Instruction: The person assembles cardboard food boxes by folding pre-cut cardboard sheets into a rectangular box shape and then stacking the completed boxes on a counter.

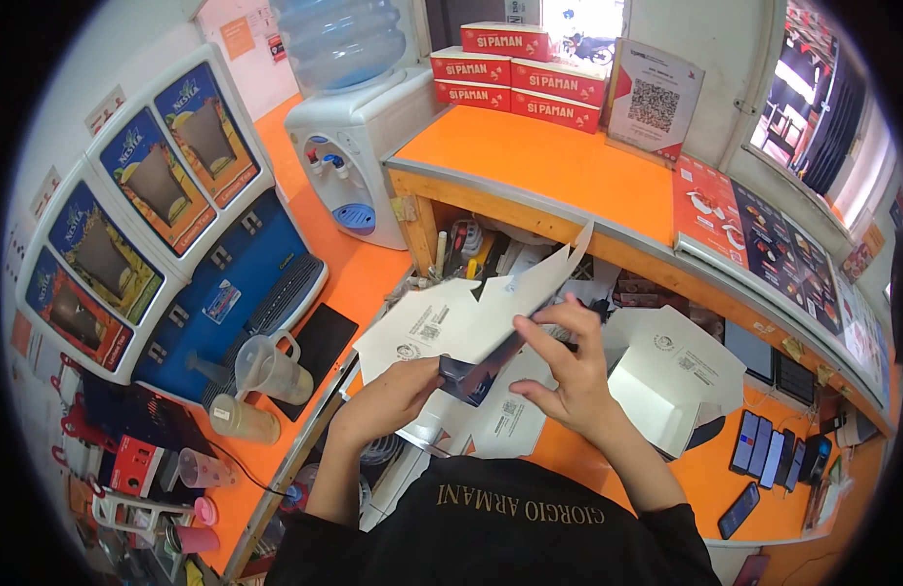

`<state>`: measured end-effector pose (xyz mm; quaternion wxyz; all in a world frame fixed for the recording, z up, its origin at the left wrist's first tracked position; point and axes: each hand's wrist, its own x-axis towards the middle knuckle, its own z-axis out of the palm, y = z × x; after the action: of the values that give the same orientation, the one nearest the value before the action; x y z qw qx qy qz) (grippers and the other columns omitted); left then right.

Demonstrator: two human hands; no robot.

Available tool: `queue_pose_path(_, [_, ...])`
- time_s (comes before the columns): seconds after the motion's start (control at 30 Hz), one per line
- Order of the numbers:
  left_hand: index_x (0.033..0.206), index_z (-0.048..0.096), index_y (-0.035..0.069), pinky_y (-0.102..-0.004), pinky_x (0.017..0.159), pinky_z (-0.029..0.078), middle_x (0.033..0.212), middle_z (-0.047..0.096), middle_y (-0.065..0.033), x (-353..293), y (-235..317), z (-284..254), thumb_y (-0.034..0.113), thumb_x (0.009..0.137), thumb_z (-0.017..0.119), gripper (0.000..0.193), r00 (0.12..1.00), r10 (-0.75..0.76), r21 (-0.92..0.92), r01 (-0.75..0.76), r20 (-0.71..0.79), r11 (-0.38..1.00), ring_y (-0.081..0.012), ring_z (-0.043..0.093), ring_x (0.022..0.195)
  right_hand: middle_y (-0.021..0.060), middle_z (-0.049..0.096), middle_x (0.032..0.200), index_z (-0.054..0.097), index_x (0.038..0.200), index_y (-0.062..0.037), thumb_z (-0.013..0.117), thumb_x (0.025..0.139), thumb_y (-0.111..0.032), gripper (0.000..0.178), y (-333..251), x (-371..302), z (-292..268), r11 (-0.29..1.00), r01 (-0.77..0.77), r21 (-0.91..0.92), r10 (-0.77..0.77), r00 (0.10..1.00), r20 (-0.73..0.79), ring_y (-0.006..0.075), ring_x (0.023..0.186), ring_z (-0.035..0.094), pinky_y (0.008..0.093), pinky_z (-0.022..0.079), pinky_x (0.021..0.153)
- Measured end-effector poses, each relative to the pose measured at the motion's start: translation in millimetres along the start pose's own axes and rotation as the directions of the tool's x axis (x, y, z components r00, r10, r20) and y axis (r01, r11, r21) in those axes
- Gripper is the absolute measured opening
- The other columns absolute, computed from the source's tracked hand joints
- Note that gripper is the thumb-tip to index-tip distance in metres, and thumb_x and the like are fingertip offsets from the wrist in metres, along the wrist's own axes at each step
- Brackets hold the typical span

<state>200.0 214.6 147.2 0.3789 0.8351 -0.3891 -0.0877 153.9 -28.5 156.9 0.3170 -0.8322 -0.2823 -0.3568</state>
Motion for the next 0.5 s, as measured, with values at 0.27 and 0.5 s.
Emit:
queue_pose_path(0.27, [0.105,0.057,0.003,-0.0393,0.08,0.043,0.088,0.064,-0.0133,2.2,-4.7,3.7,-0.001,0.082,0.052,0.023,1.0,0.015,0.235,-0.018,0.015,0.972,-0.0322,0.06,0.086,0.0038,0.051,0.08,0.067,0.092,-0.01,0.08,0.066,-0.02,0.03,-6.8,5.6,15.0,0.998,0.065,-0.008,-0.063,0.992,0.11,0.0229,0.08,0.055,0.0456,0.045,0.092])
queue_pose_path(0.5, [0.099,0.064,0.006,-0.0357,0.083,0.041,0.086,0.066,-0.0084,2.3,-1.3,3.1,0.0,0.084,0.051,0.021,0.999,-0.024,0.285,0.032,-0.031,0.958,-0.0262,0.061,0.086,0.004,0.05,0.076,0.066,0.083,-0.0083,0.077,0.068,-0.012,0.019,-6.8,-9.8,30.0,0.987,0.111,-0.112,-0.114,0.993,-0.021,0.0236,0.076,0.053,0.0395,0.048,0.079])
